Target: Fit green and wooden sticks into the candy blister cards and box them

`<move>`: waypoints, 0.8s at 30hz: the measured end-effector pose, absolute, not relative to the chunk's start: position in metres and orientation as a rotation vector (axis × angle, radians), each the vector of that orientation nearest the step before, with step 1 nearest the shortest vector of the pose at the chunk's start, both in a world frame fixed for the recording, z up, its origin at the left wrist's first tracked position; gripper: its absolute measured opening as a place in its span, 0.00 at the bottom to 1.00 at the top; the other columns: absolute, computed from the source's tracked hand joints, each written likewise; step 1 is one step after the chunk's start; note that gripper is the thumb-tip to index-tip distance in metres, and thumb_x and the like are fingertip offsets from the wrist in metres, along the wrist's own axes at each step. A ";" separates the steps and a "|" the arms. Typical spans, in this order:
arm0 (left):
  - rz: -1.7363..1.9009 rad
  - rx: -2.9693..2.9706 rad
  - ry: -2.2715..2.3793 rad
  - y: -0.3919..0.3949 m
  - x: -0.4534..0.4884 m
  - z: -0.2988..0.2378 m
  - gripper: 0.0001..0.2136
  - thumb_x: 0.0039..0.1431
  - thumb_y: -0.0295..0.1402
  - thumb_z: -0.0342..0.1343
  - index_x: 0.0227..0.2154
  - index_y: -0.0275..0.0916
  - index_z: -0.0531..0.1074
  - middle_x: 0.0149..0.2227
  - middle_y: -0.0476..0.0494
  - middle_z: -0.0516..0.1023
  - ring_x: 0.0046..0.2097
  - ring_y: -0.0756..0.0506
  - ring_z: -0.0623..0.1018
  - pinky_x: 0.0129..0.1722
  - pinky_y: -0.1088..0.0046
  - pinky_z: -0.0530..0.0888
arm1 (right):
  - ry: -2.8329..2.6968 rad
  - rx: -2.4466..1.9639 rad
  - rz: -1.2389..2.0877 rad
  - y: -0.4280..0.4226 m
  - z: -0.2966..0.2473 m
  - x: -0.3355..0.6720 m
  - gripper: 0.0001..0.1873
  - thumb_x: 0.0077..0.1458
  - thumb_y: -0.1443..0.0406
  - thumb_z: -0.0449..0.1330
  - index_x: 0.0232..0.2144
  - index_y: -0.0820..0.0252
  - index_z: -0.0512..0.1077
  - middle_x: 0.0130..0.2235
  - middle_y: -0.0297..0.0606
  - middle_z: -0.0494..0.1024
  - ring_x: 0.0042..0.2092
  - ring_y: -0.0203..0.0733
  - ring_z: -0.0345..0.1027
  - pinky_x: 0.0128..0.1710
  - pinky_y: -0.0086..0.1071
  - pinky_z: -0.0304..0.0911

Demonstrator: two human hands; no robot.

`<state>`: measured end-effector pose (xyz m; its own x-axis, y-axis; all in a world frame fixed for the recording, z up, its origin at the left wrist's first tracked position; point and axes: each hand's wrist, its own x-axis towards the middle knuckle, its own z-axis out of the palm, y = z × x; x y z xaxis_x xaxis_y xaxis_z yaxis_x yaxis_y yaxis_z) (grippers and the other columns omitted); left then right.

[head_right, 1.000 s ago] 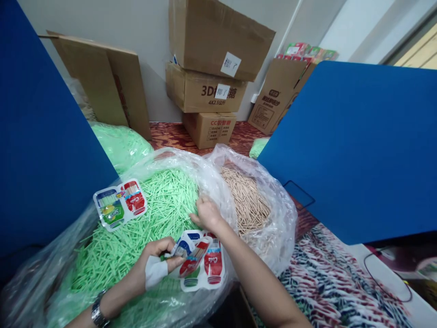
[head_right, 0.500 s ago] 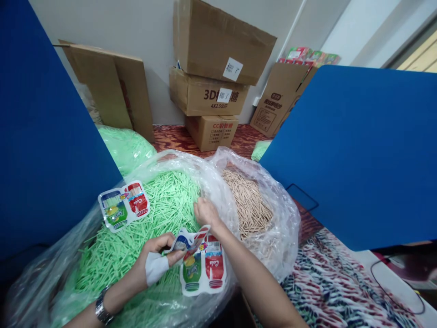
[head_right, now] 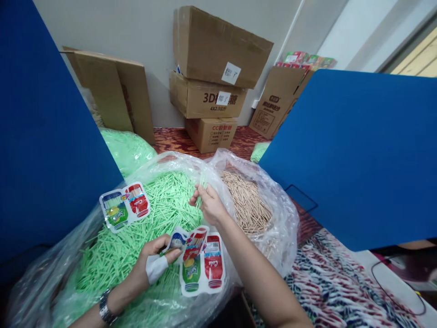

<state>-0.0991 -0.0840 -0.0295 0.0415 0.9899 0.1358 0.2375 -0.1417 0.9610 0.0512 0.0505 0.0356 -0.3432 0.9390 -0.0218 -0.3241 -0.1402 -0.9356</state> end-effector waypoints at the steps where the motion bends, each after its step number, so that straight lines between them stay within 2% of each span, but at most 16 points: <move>1: 1.188 1.494 1.301 -0.083 -0.099 -0.029 0.10 0.54 0.34 0.58 0.22 0.37 0.66 0.24 0.51 0.66 0.27 0.50 0.65 0.28 0.76 0.62 | -1.084 -0.777 1.668 0.045 0.045 0.050 0.21 0.45 0.50 0.65 0.34 0.57 0.65 0.27 0.28 0.69 0.28 0.35 0.68 0.33 0.36 0.70; 4: 1.262 1.461 1.315 -0.082 -0.097 -0.028 0.11 0.54 0.35 0.58 0.21 0.37 0.65 0.22 0.52 0.64 0.26 0.50 0.64 0.27 0.77 0.61 | -1.087 -0.677 1.573 0.023 0.067 0.045 0.18 0.51 0.51 0.61 0.36 0.55 0.63 0.30 0.30 0.72 0.32 0.38 0.72 0.37 0.40 0.71; 9: 1.334 1.536 1.321 -0.080 -0.096 -0.026 0.11 0.54 0.33 0.59 0.21 0.37 0.65 0.23 0.52 0.65 0.27 0.51 0.65 0.27 0.77 0.62 | -1.308 -0.671 1.324 -0.011 0.073 0.038 0.10 0.63 0.56 0.49 0.40 0.54 0.61 0.32 0.32 0.74 0.36 0.38 0.74 0.43 0.39 0.69; 12: 1.352 1.599 1.304 -0.081 -0.095 -0.023 0.09 0.55 0.31 0.59 0.22 0.37 0.66 0.24 0.51 0.67 0.27 0.50 0.67 0.28 0.77 0.64 | -1.432 -0.755 1.168 -0.020 0.072 0.036 0.10 0.64 0.56 0.46 0.40 0.55 0.60 0.32 0.34 0.75 0.38 0.39 0.73 0.44 0.38 0.67; 20: 1.346 1.695 1.330 -0.081 -0.092 -0.015 0.05 0.56 0.32 0.58 0.29 0.37 0.73 0.28 0.46 0.73 0.30 0.48 0.72 0.31 0.74 0.68 | -1.549 -0.801 1.064 -0.029 0.073 0.037 0.09 0.65 0.58 0.44 0.40 0.55 0.60 0.35 0.36 0.76 0.41 0.39 0.72 0.49 0.41 0.63; 24: 1.437 1.722 1.359 -0.081 -0.087 -0.011 0.07 0.57 0.31 0.57 0.25 0.37 0.71 0.25 0.48 0.71 0.27 0.49 0.71 0.29 0.75 0.67 | -1.570 -0.763 1.021 -0.033 0.072 0.038 0.09 0.65 0.59 0.45 0.41 0.55 0.60 0.36 0.36 0.76 0.43 0.40 0.71 0.49 0.42 0.63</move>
<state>-0.0870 -0.0814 -0.0106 -0.0624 0.9075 0.4155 0.3639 -0.3669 0.8561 0.0377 -0.0328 0.0717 -0.2320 0.8750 0.4249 -0.0339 0.4292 -0.9026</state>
